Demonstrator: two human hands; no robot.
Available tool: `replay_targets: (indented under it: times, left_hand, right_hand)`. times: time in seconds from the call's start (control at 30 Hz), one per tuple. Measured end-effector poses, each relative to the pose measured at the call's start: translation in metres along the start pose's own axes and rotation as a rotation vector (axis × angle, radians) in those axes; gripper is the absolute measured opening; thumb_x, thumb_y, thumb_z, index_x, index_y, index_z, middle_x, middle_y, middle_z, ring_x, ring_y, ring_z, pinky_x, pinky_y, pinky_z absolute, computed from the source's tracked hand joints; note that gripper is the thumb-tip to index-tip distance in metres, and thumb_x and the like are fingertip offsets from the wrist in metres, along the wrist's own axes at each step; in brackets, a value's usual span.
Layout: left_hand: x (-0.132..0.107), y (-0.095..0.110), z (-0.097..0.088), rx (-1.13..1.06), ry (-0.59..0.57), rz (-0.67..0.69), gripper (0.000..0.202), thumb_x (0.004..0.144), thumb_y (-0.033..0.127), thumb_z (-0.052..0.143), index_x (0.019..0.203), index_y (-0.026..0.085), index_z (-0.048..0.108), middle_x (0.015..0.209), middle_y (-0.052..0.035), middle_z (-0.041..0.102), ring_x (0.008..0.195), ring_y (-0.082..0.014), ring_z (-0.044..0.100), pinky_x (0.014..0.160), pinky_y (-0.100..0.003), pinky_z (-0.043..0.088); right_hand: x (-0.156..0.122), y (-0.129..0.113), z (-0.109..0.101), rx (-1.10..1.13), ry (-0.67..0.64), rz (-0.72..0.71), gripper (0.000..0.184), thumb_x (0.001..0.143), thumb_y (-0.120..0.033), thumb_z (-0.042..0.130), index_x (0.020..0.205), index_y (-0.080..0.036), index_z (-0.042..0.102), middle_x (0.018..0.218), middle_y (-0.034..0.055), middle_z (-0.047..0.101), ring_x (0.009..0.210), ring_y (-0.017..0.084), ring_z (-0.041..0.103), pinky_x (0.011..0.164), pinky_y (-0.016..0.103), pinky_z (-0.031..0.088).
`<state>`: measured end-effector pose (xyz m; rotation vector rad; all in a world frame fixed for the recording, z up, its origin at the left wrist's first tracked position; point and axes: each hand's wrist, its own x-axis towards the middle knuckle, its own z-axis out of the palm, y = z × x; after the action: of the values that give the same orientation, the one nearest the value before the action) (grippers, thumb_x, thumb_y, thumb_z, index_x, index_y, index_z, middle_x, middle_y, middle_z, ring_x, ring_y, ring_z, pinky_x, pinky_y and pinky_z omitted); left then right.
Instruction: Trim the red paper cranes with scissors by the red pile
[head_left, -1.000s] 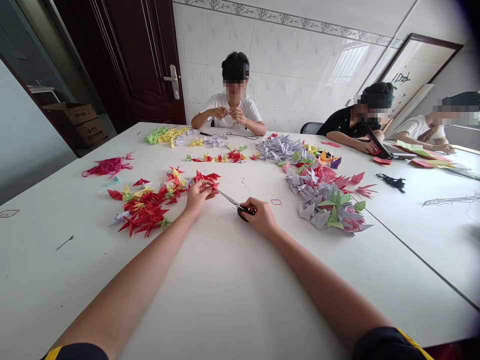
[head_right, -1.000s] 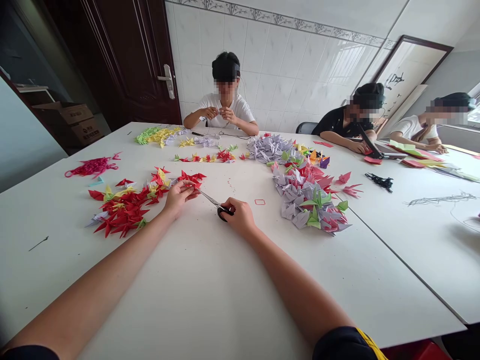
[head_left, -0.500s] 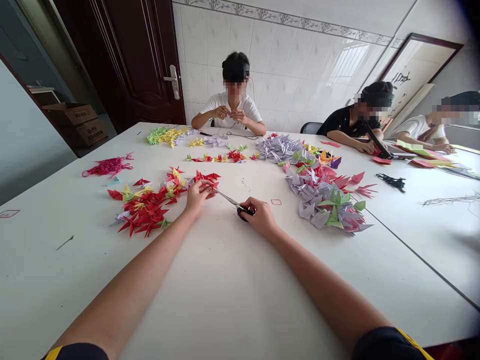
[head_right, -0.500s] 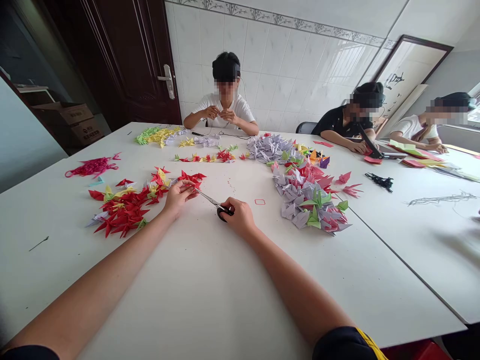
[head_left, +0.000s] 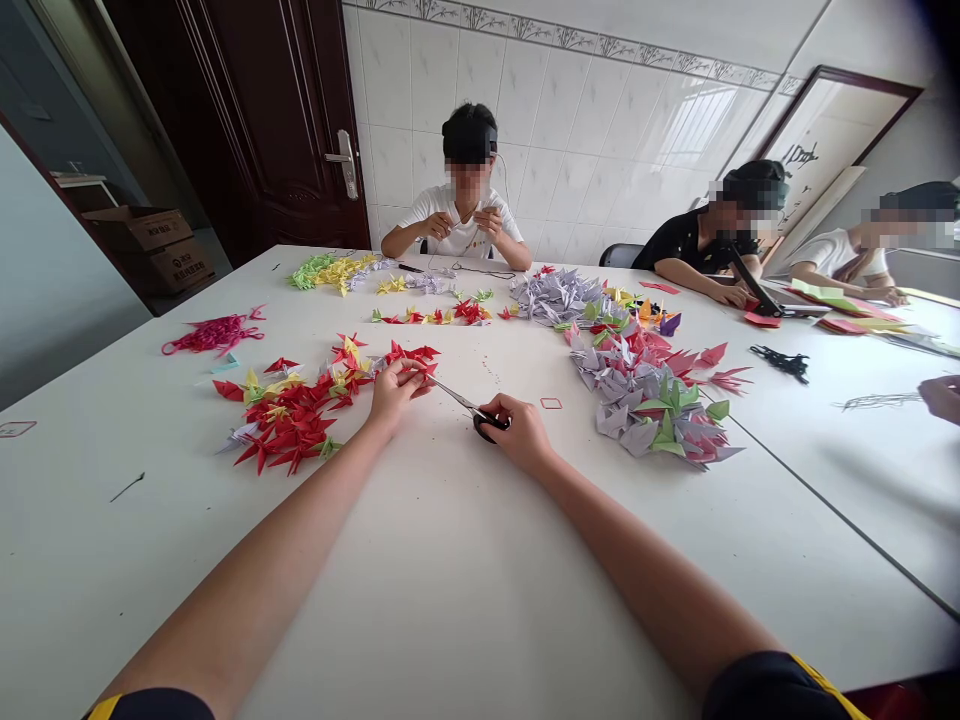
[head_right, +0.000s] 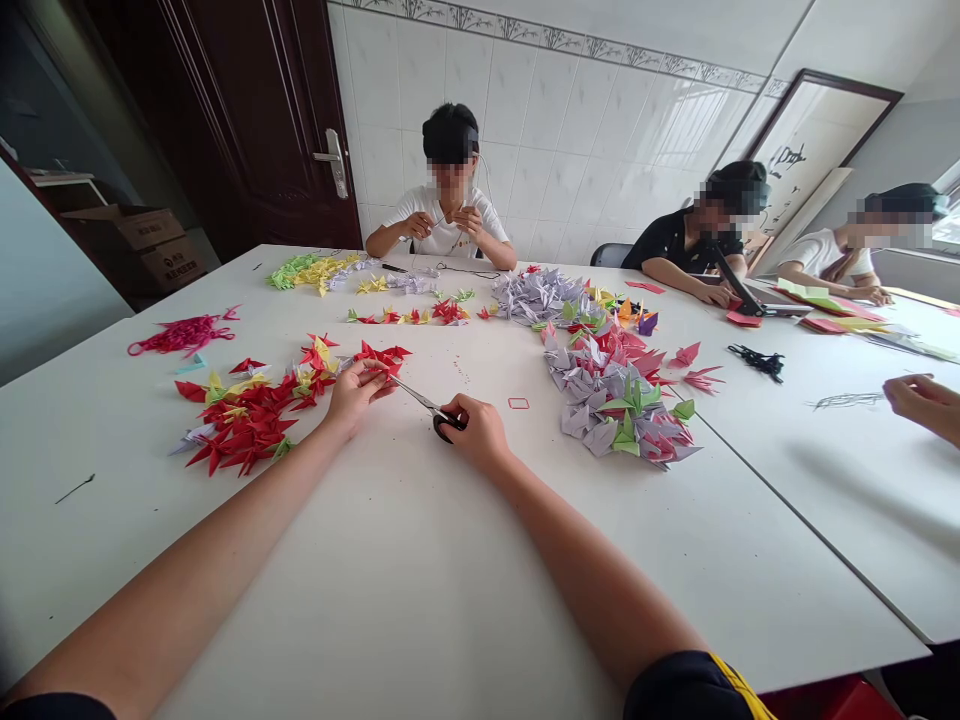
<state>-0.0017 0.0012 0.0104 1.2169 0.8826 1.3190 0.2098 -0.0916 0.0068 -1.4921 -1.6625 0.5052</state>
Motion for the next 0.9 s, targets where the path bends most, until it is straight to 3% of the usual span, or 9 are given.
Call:
replay_targets:
  times: [0.9]
  left_hand:
    - [0.0016,-0.0031,-0.0007,0.012,-0.006,0.026,0.030,0.069,0.035,0.076,0.087,0.017,0.060,0.078,-0.0043,0.070,0.078,-0.0193,0.071,0.084,-0.040,0.058]
  right_hand:
    - [0.0003,-0.0029,0.0001,0.047,-0.023,0.044,0.017,0.066,-0.029,0.065,0.080,-0.022,0.069,0.065,-0.0021,0.059,0.061,0.014,0.048,0.059,0.026,0.037]
